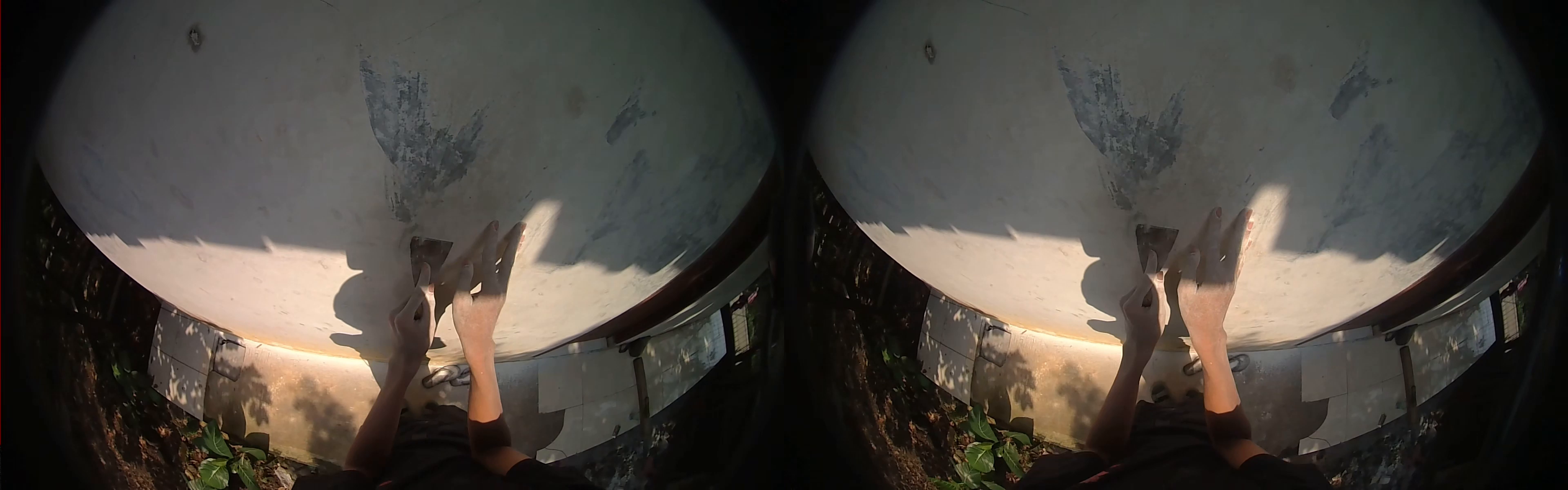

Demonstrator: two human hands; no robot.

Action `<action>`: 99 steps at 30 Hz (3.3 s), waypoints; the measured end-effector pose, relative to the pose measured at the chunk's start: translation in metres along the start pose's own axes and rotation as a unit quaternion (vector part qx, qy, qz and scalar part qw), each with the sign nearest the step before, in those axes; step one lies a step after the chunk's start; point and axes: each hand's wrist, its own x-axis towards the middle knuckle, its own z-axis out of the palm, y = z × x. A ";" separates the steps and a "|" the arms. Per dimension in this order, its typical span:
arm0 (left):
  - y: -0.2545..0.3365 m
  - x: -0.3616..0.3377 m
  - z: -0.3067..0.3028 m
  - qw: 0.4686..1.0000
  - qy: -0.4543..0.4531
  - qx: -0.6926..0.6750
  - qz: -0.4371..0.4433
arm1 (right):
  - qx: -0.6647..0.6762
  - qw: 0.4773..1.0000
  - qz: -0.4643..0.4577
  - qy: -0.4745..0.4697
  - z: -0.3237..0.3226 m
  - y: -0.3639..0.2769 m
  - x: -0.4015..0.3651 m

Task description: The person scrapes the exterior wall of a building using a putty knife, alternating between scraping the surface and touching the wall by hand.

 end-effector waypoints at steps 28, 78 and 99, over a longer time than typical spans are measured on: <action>0.014 0.039 -0.042 0.976 -0.132 -0.163 -0.053 | 0.036 0.999 0.033 -0.001 -0.004 -0.002 -0.008; 0.109 0.060 -0.013 0.930 -0.015 -0.293 -0.222 | 0.083 0.996 -0.023 0.008 -0.030 0.011 0.001; 0.115 0.054 -0.003 0.959 0.042 -0.207 -0.191 | 0.058 0.996 -0.056 -0.043 -0.023 0.011 0.018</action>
